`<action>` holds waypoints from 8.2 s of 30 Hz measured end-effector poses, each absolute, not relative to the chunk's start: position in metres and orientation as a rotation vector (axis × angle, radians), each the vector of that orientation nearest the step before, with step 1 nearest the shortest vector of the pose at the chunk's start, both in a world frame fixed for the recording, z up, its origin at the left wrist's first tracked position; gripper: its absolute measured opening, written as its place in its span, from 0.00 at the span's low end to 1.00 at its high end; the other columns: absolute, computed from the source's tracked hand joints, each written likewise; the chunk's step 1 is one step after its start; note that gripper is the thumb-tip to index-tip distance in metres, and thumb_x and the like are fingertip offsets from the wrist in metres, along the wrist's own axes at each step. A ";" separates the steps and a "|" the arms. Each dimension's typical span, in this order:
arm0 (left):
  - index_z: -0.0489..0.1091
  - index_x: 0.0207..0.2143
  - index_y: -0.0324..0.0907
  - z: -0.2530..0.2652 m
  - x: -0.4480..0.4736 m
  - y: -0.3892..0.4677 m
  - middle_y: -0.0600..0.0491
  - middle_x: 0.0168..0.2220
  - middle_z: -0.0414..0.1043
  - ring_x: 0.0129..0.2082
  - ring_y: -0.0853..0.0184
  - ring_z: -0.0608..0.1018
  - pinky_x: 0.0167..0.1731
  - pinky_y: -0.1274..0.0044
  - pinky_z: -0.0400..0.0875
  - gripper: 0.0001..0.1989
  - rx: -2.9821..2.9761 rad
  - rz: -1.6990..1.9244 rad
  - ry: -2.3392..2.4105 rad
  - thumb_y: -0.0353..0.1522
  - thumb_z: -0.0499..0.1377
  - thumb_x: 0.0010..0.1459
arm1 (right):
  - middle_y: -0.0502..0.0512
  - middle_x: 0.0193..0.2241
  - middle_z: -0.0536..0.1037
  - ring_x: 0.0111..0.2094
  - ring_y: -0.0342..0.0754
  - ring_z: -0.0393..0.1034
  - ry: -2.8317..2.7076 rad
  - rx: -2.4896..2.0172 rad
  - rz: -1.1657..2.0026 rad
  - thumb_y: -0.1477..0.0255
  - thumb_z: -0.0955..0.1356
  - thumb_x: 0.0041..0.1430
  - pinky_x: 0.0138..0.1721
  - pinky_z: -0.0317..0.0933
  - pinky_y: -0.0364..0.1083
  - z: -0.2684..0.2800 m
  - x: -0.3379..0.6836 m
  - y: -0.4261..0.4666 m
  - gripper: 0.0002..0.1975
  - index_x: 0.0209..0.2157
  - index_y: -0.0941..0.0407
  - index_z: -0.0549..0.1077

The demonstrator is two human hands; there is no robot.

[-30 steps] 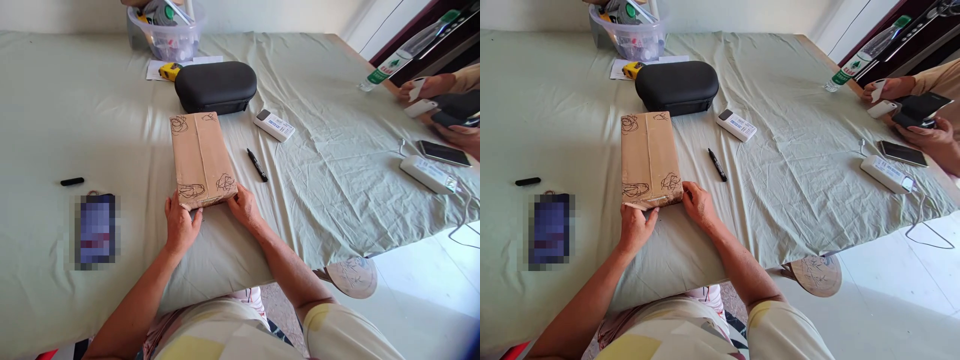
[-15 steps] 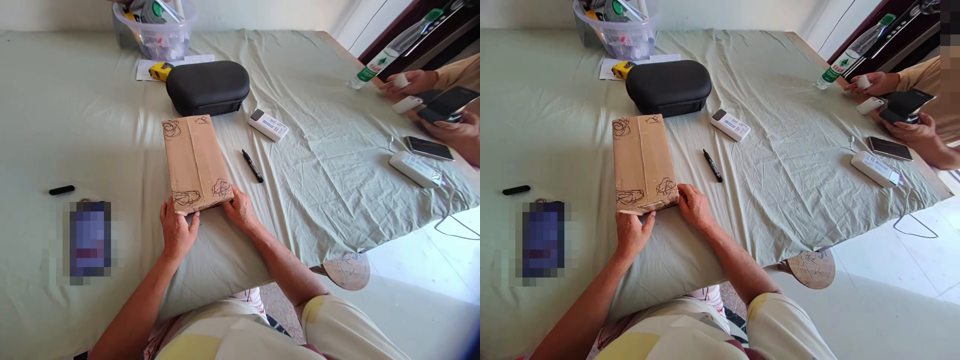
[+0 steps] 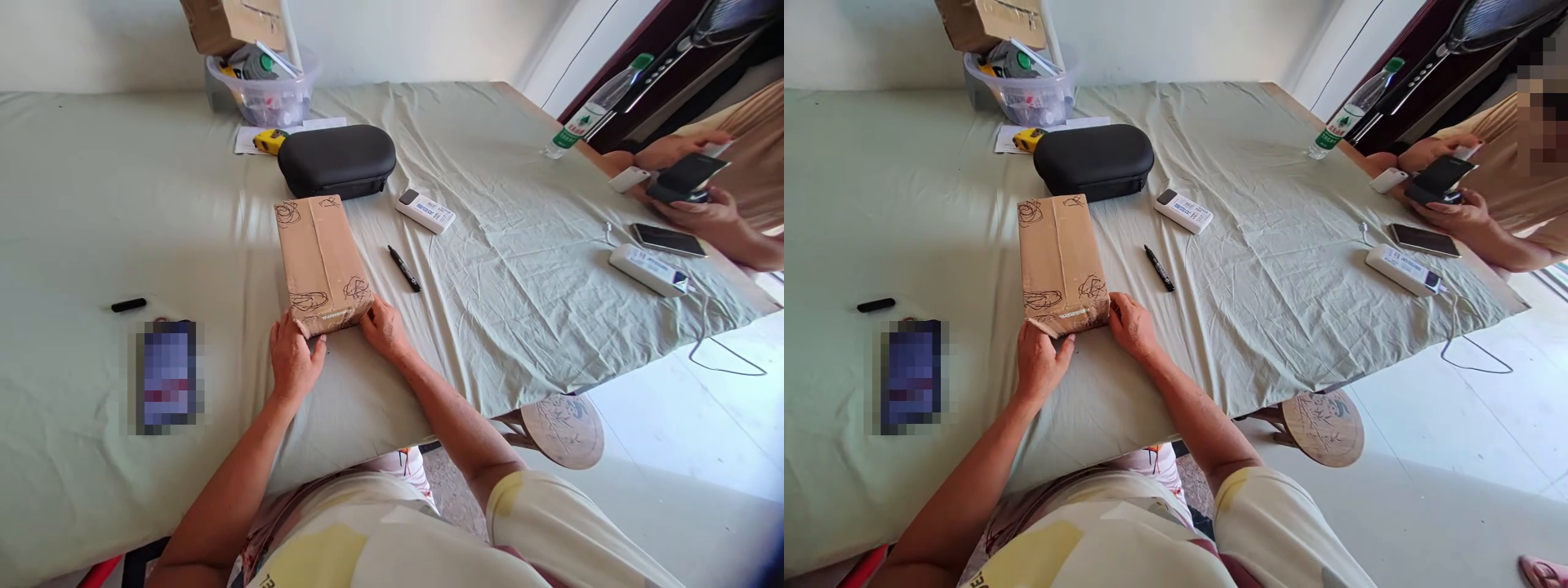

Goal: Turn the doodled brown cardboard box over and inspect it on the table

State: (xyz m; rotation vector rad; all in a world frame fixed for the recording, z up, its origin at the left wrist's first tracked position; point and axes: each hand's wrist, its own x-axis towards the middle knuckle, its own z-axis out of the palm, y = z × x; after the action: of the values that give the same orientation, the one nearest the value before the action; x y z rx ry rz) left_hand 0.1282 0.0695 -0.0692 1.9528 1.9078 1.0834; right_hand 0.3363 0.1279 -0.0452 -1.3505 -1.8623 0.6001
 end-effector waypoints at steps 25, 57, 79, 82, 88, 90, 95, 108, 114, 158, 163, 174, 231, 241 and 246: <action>0.71 0.48 0.41 -0.066 0.118 0.081 0.39 0.50 0.79 0.54 0.47 0.80 0.63 0.52 0.70 0.16 1.912 1.141 1.942 0.36 0.62 0.59 | 0.57 0.36 0.79 0.35 0.47 0.69 -1.850 -1.259 0.686 0.72 0.63 0.61 0.42 0.66 0.46 -0.038 0.335 0.125 0.14 0.45 0.57 0.75; 0.55 0.73 0.44 -0.028 0.100 0.076 0.36 0.72 0.60 0.73 0.52 0.66 0.65 0.63 0.71 0.38 1.786 1.764 1.720 0.45 0.61 0.66 | 0.54 0.39 0.80 0.38 0.44 0.77 -1.629 -0.957 0.081 0.70 0.67 0.73 0.38 0.74 0.46 -0.020 0.341 0.117 0.06 0.42 0.52 0.77; 0.64 0.69 0.41 -0.040 0.115 0.076 0.34 0.72 0.59 0.73 0.51 0.67 0.70 0.59 0.65 0.31 2.126 1.534 1.859 0.43 0.58 0.69 | 0.59 0.49 0.82 0.42 0.49 0.81 -1.701 -1.110 0.731 0.59 0.68 0.69 0.43 0.77 0.50 -0.046 0.338 0.124 0.20 0.59 0.51 0.71; 0.66 0.68 0.41 -0.041 0.114 0.077 0.34 0.73 0.59 0.72 0.51 0.67 0.69 0.60 0.66 0.29 2.126 1.569 1.867 0.41 0.59 0.68 | 0.58 0.47 0.81 0.37 0.45 0.80 -1.723 -1.059 0.758 0.59 0.68 0.70 0.39 0.76 0.46 -0.045 0.336 0.121 0.17 0.54 0.53 0.73; 0.69 0.67 0.43 -0.038 0.115 0.074 0.35 0.78 0.46 0.78 0.40 0.52 0.74 0.47 0.49 0.30 2.120 1.494 2.023 0.38 0.63 0.64 | 0.57 0.44 0.82 0.34 0.42 0.78 -1.789 -0.984 0.760 0.63 0.68 0.70 0.36 0.75 0.43 -0.040 0.331 0.115 0.13 0.50 0.54 0.74; 0.68 0.68 0.45 -0.037 0.118 0.072 0.37 0.79 0.46 0.79 0.40 0.49 0.74 0.45 0.43 0.30 2.158 1.470 2.006 0.36 0.64 0.64 | 0.59 0.46 0.82 0.35 0.42 0.79 -1.818 -0.952 0.763 0.63 0.68 0.71 0.37 0.75 0.43 -0.039 0.330 0.114 0.13 0.51 0.55 0.74; 0.67 0.70 0.45 -0.035 0.129 0.068 0.36 0.76 0.54 0.80 0.41 0.49 0.75 0.47 0.43 0.31 2.334 1.452 1.870 0.35 0.64 0.65 | 0.59 0.47 0.83 0.37 0.43 0.79 -1.943 -0.853 0.776 0.63 0.66 0.74 0.40 0.77 0.44 -0.038 0.327 0.109 0.16 0.58 0.54 0.73; 0.71 0.49 0.43 -0.027 0.123 0.069 0.39 0.61 0.73 0.75 0.46 0.62 0.70 0.51 0.64 0.10 2.292 1.665 1.758 0.37 0.61 0.69 | 0.57 0.44 0.84 0.34 0.42 0.79 -2.175 -0.581 0.759 0.69 0.65 0.74 0.40 0.76 0.44 -0.036 0.316 0.099 0.16 0.60 0.53 0.71; 0.70 0.50 0.44 -0.029 0.123 0.070 0.40 0.63 0.71 0.77 0.47 0.59 0.72 0.49 0.60 0.09 2.254 1.663 1.704 0.37 0.60 0.70 | 0.51 0.37 0.82 0.29 0.40 0.73 -2.036 -0.615 0.764 0.66 0.63 0.77 0.33 0.72 0.41 -0.041 0.313 0.096 0.22 0.68 0.51 0.62; 0.73 0.56 0.43 -0.036 0.104 0.080 0.39 0.65 0.71 0.65 0.59 0.76 0.55 0.71 0.79 0.14 1.823 1.745 1.783 0.34 0.58 0.71 | 0.68 0.52 0.80 0.49 0.61 0.71 -2.005 -1.772 0.274 0.65 0.64 0.66 0.51 0.64 0.58 -0.038 0.359 0.133 0.23 0.57 0.57 0.78; 0.57 0.72 0.46 -0.049 0.104 0.083 0.41 0.71 0.65 0.71 0.58 0.71 0.68 0.66 0.70 0.33 1.708 1.584 1.780 0.32 0.60 0.67 | 0.67 0.54 0.78 0.51 0.61 0.68 -2.006 -1.796 0.235 0.64 0.66 0.66 0.51 0.61 0.57 -0.040 0.358 0.131 0.18 0.51 0.55 0.78; 0.70 0.62 0.39 -0.051 0.099 0.087 0.41 0.55 0.81 0.51 0.57 0.84 0.53 0.67 0.78 0.27 1.596 1.579 2.006 0.37 0.64 0.62 | 0.56 0.37 0.82 0.41 0.53 0.75 -1.747 -1.476 0.405 0.65 0.68 0.62 0.47 0.67 0.53 -0.043 0.358 0.137 0.06 0.37 0.53 0.72; 0.73 0.64 0.59 -0.011 0.145 0.061 0.47 0.72 0.67 0.81 0.43 0.43 0.72 0.38 0.39 0.27 2.288 1.429 2.040 0.30 0.63 0.65 | 0.55 0.70 0.67 0.77 0.66 0.50 -1.913 -1.449 -0.220 0.70 0.66 0.70 0.73 0.46 0.76 -0.001 0.317 0.101 0.25 0.65 0.37 0.72; 0.71 0.65 0.42 -0.023 0.123 0.074 0.36 0.76 0.55 0.78 0.45 0.55 0.73 0.50 0.57 0.24 2.317 1.563 1.889 0.34 0.59 0.68 | 0.62 0.55 0.78 0.49 0.52 0.75 -1.655 -1.220 0.157 0.65 0.62 0.73 0.46 0.78 0.54 -0.021 0.353 0.122 0.25 0.69 0.46 0.67; 0.70 0.64 0.39 -0.021 0.117 0.077 0.34 0.69 0.66 0.73 0.53 0.67 0.70 0.59 0.66 0.22 2.252 1.695 1.887 0.36 0.56 0.70 | 0.61 0.54 0.80 0.45 0.50 0.75 -1.664 -1.173 0.219 0.67 0.63 0.71 0.39 0.79 0.49 -0.026 0.347 0.121 0.28 0.70 0.46 0.64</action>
State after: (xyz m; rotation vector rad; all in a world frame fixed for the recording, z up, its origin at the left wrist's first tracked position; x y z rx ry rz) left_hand 0.1165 0.0774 -0.0209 2.2524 1.8872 1.6946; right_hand 0.3468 0.1207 -0.0263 -1.1726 -1.6644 0.2187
